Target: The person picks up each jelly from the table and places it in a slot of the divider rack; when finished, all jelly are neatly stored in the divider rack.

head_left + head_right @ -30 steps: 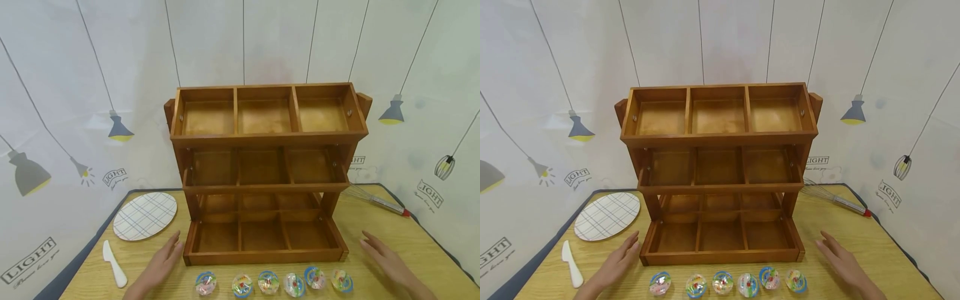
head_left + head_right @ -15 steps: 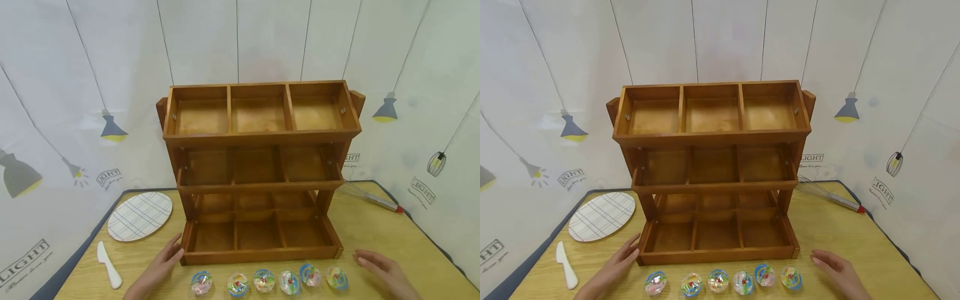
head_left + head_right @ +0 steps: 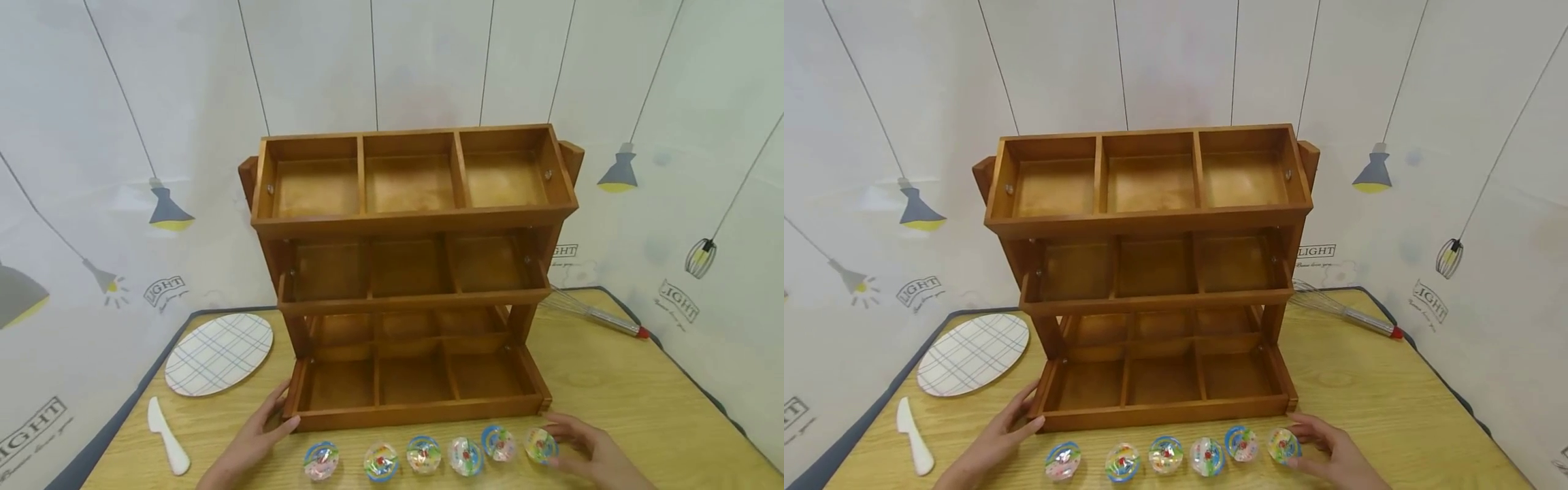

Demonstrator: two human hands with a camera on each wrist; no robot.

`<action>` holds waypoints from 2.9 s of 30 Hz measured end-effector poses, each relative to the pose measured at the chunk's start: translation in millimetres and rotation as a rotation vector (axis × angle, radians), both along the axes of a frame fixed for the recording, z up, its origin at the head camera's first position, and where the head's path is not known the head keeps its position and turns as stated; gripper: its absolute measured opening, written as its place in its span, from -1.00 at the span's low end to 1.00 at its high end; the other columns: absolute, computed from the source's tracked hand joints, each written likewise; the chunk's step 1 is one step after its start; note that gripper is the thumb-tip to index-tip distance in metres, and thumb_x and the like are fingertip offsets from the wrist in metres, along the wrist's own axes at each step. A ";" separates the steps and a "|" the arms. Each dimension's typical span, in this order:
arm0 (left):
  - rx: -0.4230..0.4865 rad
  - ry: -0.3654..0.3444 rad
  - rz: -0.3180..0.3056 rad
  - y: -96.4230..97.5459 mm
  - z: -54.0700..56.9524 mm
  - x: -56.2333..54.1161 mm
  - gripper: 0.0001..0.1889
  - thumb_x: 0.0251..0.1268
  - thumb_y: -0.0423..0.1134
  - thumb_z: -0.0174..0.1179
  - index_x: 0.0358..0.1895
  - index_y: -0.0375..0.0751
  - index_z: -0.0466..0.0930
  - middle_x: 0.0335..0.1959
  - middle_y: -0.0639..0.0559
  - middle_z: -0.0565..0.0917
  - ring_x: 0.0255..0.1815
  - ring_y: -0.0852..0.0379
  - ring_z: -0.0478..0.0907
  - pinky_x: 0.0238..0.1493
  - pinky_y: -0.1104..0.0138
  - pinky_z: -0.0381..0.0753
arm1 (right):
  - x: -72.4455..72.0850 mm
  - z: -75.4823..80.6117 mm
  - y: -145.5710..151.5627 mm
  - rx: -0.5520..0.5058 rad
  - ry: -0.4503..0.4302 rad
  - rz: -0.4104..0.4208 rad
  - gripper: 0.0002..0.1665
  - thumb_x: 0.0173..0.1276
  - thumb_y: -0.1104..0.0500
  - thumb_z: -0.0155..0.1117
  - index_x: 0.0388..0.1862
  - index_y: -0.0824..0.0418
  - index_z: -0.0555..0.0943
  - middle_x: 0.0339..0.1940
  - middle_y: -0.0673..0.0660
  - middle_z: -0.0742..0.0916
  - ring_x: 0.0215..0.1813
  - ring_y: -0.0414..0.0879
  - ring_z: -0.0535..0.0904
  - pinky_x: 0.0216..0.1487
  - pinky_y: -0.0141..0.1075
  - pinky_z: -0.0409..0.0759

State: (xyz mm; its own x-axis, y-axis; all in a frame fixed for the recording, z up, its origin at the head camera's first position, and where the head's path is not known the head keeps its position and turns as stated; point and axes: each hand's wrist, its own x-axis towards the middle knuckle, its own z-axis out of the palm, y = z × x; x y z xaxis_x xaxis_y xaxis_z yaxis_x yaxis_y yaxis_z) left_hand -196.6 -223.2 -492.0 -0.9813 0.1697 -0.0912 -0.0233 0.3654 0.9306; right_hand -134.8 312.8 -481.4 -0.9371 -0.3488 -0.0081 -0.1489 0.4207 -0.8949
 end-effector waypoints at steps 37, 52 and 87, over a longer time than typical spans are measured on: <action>-0.001 -0.002 -0.004 2.0 -2.0 6.0 -0.28 0.14 -0.06 0.14 0.35 0.19 -0.02 0.30 -0.21 0.24 0.34 -0.18 0.12 0.27 -0.04 0.12 | -19.9 33.7 -57.4 -0.204 0.399 0.103 -0.45 0.04 0.46 0.24 0.07 0.40 0.37 -0.09 -0.03 0.63 -0.16 -0.26 0.55 -0.19 -0.42 0.53; -0.022 0.049 -0.066 -2.0 1.4 0.4 -0.29 0.19 -0.04 0.09 0.36 0.20 -0.08 0.30 -0.23 0.22 0.36 -0.17 0.05 0.32 -0.05 -0.03 | -117.3 86.4 -209.9 0.053 0.193 0.236 -0.43 -0.02 0.11 0.41 -0.02 0.28 0.48 -0.19 0.15 0.64 -0.23 -0.13 0.58 -0.21 -0.40 0.57; 0.016 0.063 -0.060 0.2 -2.8 0.9 -0.30 0.23 -0.12 0.07 0.38 0.11 -0.09 0.32 -0.25 0.18 0.36 -0.15 0.08 0.26 0.38 0.17 | -145.9 29.4 -335.2 0.250 0.037 0.030 -0.35 0.04 0.04 0.36 0.09 0.27 0.40 -0.04 0.18 0.57 0.01 0.05 0.44 -0.06 -0.18 0.48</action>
State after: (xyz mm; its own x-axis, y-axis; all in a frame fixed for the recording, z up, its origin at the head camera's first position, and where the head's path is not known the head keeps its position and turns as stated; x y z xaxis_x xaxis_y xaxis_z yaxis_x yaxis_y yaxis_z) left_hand -195.7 -223.0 -494.7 -0.9730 0.2292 -0.0262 0.0571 0.3492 0.9353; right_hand -280.8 -22.4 -452.0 -0.9276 -0.3683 -0.0630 -0.1959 0.6230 -0.7573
